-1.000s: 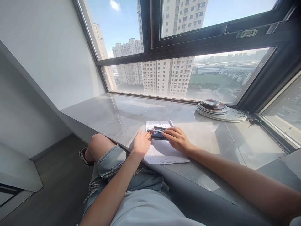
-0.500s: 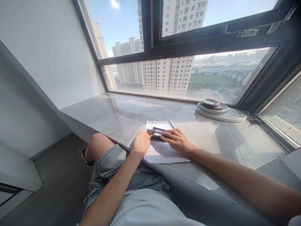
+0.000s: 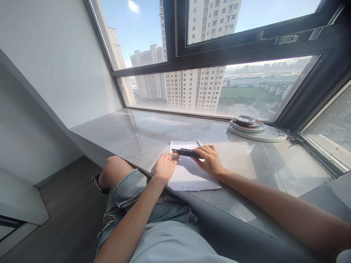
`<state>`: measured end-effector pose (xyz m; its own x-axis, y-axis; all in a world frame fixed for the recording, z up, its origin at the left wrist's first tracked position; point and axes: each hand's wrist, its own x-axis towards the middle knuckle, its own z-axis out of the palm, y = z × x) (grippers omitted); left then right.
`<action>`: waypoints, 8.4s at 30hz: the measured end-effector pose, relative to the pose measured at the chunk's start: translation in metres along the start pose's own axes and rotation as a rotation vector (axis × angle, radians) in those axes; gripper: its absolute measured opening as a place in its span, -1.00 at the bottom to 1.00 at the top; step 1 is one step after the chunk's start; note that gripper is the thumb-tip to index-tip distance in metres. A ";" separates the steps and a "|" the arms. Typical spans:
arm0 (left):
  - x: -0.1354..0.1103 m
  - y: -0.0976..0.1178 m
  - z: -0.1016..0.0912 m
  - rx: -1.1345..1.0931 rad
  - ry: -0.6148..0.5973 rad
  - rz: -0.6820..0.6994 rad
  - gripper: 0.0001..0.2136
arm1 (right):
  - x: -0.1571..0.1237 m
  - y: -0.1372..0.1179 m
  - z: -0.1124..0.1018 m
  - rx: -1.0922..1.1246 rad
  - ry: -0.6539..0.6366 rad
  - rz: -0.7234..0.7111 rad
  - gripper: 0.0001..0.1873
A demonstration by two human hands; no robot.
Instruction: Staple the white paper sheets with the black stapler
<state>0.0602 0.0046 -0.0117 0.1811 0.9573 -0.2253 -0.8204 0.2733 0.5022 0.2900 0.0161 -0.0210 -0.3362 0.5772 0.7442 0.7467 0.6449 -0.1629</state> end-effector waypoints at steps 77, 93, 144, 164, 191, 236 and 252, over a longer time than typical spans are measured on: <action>-0.019 -0.019 0.000 1.200 -0.372 0.129 -0.50 | 0.002 -0.010 -0.005 0.184 -0.129 -0.549 -0.78; -0.021 -0.020 0.004 1.081 -0.352 0.158 -0.44 | 0.004 -0.009 -0.006 0.271 -0.093 -0.471 -0.92; 0.171 0.089 -0.006 2.081 0.148 0.605 -0.54 | 0.002 0.162 -0.004 -0.005 -0.285 0.544 -0.54; 0.142 0.081 -0.025 2.146 0.339 0.682 -0.80 | -0.004 0.150 -0.003 -0.056 -0.174 0.461 -0.61; 0.071 0.034 -0.019 1.760 -0.407 0.858 -0.73 | 0.014 0.028 0.006 0.242 -0.164 0.096 -0.75; 0.072 0.033 -0.018 1.919 -0.480 0.832 -0.88 | 0.014 0.029 0.007 0.238 -0.169 0.084 -0.79; 0.064 0.035 -0.012 1.877 -0.431 0.860 -0.82 | 0.014 0.027 0.006 0.246 -0.171 0.095 -0.79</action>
<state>0.0367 0.0741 -0.0190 0.4554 0.7444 0.4883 0.6015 -0.6616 0.4477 0.3021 0.0449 -0.0188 -0.3788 0.7036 0.6013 0.6253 0.6735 -0.3942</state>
